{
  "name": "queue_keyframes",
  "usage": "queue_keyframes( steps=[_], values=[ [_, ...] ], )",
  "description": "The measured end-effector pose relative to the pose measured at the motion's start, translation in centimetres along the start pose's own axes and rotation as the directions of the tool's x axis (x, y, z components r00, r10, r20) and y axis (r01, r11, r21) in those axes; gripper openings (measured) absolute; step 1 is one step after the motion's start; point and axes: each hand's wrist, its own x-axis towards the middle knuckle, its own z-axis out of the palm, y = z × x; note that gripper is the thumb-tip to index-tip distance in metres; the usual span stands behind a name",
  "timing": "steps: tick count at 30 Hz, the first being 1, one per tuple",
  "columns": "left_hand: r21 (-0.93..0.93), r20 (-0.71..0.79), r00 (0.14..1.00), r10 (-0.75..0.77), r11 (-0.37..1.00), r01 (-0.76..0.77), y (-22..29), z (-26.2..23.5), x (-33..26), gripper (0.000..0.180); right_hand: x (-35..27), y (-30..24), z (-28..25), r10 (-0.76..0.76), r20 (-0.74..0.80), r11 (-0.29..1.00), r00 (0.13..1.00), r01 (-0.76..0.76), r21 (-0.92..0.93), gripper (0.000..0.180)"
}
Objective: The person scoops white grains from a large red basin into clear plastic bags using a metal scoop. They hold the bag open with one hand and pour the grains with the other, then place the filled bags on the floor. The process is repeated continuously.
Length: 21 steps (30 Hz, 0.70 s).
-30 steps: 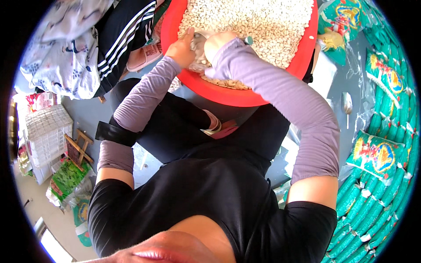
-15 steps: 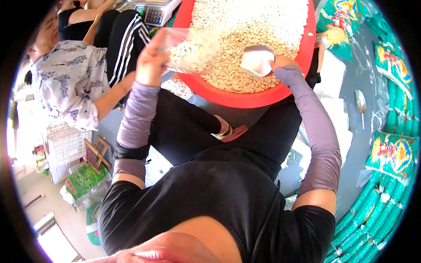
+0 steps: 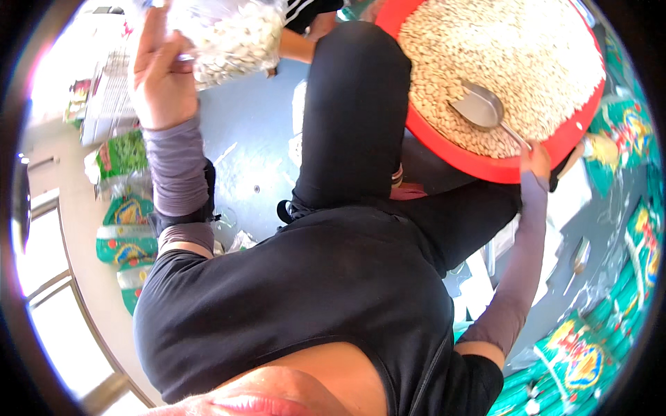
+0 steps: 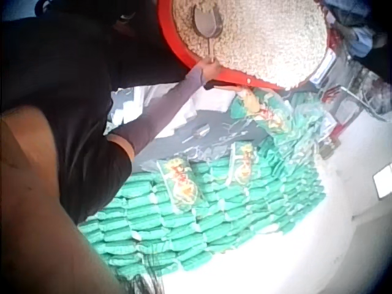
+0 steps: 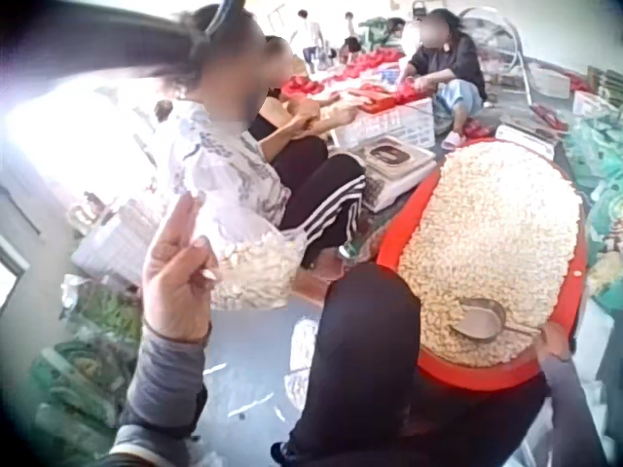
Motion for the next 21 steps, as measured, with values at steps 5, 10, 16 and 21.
queue_keyframes(
  steps=[5,10,16,21],
  values=[
    [0.129,-0.129,0.924,-0.361,0.918,0.376,-6.1,-5.1,-3.6,0.053,-3.7,3.2,-2.2,0.123,-0.045,0.989,0.991,-0.119,0.088,0.029],
    [-0.121,-0.057,0.759,-0.649,0.759,0.640,-16.5,-6.0,-7.0,0.052,-7.7,9.6,-2.7,0.315,-0.149,0.949,0.938,-0.307,0.072,0.027],
    [0.053,-0.022,0.641,-0.767,0.639,0.767,-39.7,-15.9,-16.5,0.041,-12.5,15.5,2.4,0.679,-0.091,0.733,0.729,-0.665,0.145,0.029],
    [0.205,-0.079,0.500,-0.863,0.476,0.855,-42.1,-12.9,-16.8,0.040,-21.4,17.9,7.4,0.858,0.230,0.467,0.459,-0.884,0.019,0.048]
  ],
)
